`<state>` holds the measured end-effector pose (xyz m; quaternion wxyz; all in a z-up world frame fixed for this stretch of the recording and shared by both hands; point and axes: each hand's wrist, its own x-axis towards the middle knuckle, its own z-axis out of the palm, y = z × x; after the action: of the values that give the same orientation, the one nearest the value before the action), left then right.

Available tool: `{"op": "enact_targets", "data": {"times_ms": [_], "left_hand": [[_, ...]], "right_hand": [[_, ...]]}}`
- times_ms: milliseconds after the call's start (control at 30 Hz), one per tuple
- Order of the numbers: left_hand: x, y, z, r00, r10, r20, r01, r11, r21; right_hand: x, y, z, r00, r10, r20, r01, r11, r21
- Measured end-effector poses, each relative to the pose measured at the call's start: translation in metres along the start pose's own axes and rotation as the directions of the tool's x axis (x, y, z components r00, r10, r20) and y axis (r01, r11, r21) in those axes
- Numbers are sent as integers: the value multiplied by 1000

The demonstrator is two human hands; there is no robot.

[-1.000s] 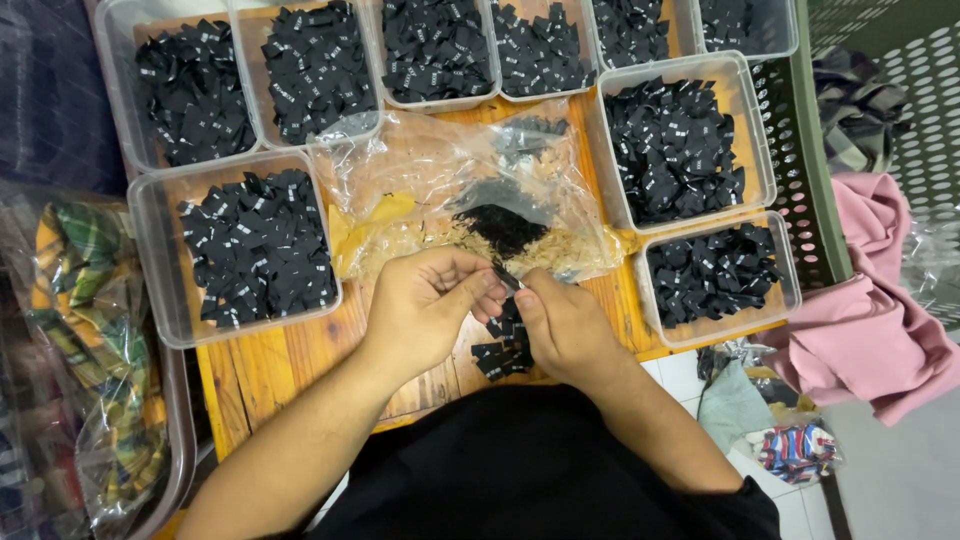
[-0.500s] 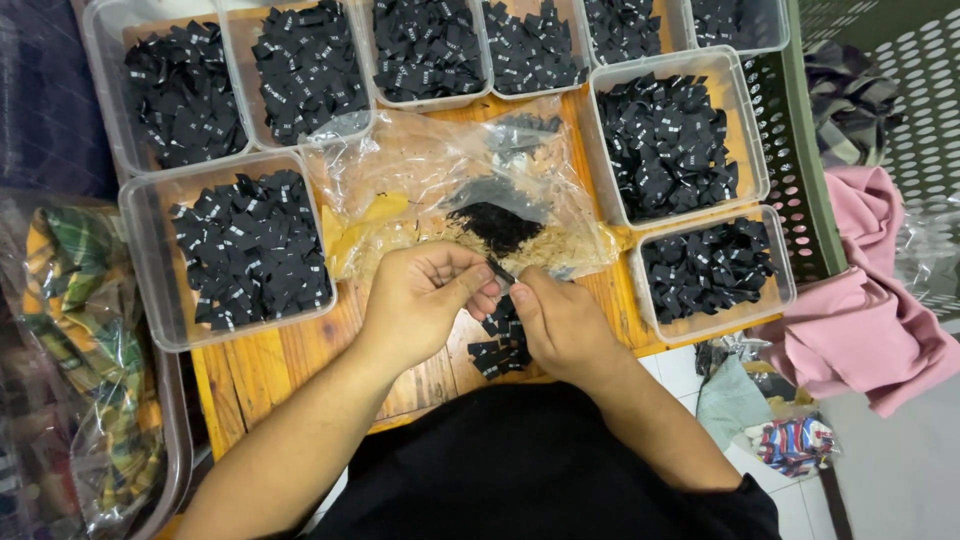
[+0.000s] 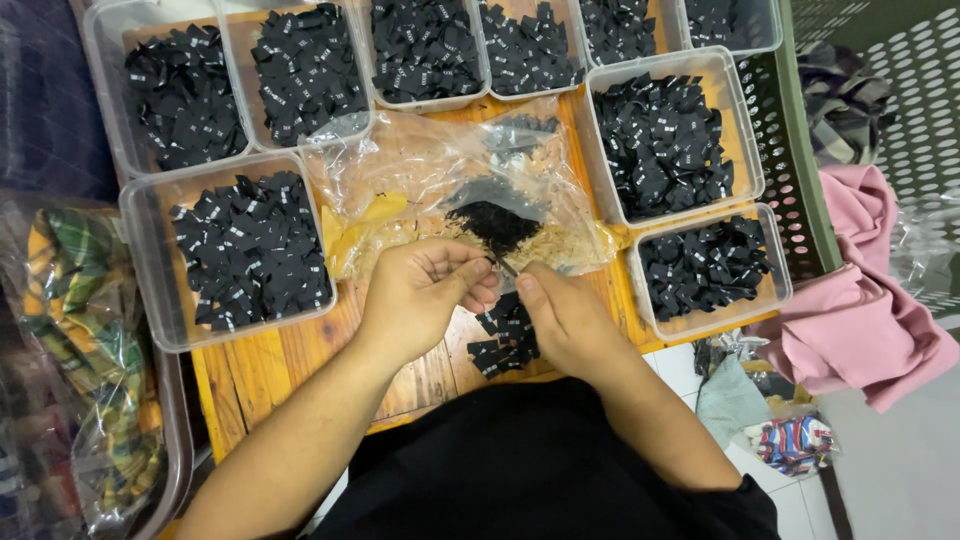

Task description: Trimming excess threads from small black garment components using hand snips

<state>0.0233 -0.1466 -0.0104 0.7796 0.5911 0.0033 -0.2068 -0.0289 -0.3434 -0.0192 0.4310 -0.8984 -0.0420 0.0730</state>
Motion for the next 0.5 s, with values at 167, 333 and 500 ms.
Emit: {"op": "enact_targets", "data": {"times_ms": [167, 333, 500], "left_hand": [[-3, 2, 2, 1000, 13, -5, -13, 999, -30], [-3, -3, 0, 1000, -7, -11, 5, 980, -200], [-6, -3, 2, 1000, -20, -21, 14, 966, -257]], "right_hand": [[-2, -8, -10, 998, 28, -49, -26, 998, 53], [-1, -6, -10, 997, 34, -64, -27, 994, 108], [-4, 3, -3, 993, 27, -115, -1, 977, 213]]}}
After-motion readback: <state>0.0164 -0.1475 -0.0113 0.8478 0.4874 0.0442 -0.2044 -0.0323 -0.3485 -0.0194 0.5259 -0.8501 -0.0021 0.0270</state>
